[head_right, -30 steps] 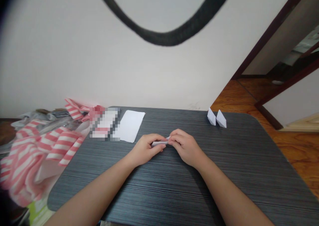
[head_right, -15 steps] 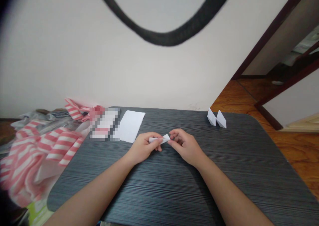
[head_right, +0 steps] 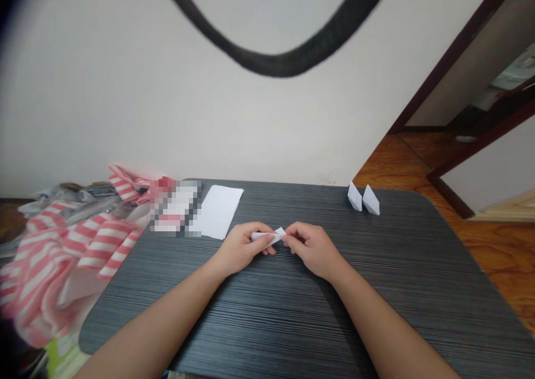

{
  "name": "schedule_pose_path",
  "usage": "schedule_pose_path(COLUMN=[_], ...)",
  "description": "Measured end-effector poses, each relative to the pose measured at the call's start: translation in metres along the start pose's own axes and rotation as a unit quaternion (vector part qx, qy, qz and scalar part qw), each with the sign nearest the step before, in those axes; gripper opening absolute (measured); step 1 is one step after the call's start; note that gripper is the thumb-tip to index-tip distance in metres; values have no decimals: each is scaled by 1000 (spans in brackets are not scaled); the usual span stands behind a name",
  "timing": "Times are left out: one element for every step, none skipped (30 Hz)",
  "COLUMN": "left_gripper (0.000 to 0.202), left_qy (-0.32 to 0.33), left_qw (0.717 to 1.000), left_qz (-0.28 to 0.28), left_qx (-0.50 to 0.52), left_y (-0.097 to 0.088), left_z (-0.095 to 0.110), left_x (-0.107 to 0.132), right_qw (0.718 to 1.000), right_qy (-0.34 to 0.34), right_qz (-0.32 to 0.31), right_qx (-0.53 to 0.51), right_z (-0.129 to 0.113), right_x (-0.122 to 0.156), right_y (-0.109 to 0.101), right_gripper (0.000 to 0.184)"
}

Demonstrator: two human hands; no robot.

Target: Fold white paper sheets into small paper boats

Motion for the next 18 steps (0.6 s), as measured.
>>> schedule_pose_path(left_gripper=[29, 28, 28, 26, 25, 23, 22, 23, 24, 26, 28, 30, 31, 32, 31, 30, 29, 30], left_qy=[-1, -1, -1, 1, 2, 2, 1, -3, -8, -13, -17, -19, -19, -16, -13, -9, -6, -3], left_qw=[1000, 1000, 1000, 1000, 1000, 1000, 999, 999, 999, 999, 999, 999, 999, 1000, 1000, 1000, 999, 999], left_qz=[-1, -1, -1, 0, 1, 3, 5, 5, 4, 1, -1, -3, -4, -4, -7, -11, -16, -20], left_qx=[1, 3, 7, 14, 22, 31, 40, 47, 51, 50, 45, 38, 29, 17, 2, -13, -28, -39], left_y=[0, 0, 0, 0, 0, 0, 0, 0, 0, -1, -1, -1, -1, -1, -1, -1, 0, 0], left_z=[0, -1, -1, -2, -2, -3, -4, -5, -5, -6, -6, -6, -5, -3, -2, 0, 1, 2], left_x=[0, 0, -1, -1, -1, -2, -2, -2, -2, -2, -2, -2, -2, -1, -1, -1, -1, -1], right_qw=[1000, 1000, 1000, 1000, 1000, 1000, 1000, 1000, 1000, 1000, 1000, 1000, 1000, 999, 999, 999, 999, 999], right_qy=[0, 1, 2, 4, 5, 5, 4, 2, -2, -6, -10, -15, -19, -24, -29, -34, -38, -40], right_qz=[1, 0, -2, -3, -3, -3, -4, -5, -5, -8, -10, -12, -15, -18, -22, -25, -27, -30], right_qx=[-1, -3, -5, -7, -8, -7, -6, -4, -1, 2, 5, 7, 9, 11, 13, 15, 18, 20], right_z=[0, 0, 0, 0, 1, 1, 1, 1, 1, 0, -1, -2, -3, -4, -6, -7, -8, -9], right_x=[0, 0, 0, 0, 0, 0, 0, 0, 0, 0, 0, 1, 1, 1, 1, 1, 1, 1], right_y=[0, 0, 0, 1, 1, 1, 1, 1, 1, 1, 1, 0, 0, 0, 0, -1, -1, -1], right_gripper=[17, 17, 17, 17, 16, 16, 16, 16, 16, 17, 17, 17, 16, 16, 16, 16, 15, 15])
Point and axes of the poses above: each hand's wrist, its own x-axis away from the middle knuckle, its own y-axis out of the palm, z = x × y, the point moved 4 cm from there along -x, towards the middle knuckle, and after that the axes turned 11 degrees about -z, right-handed, at the moved point
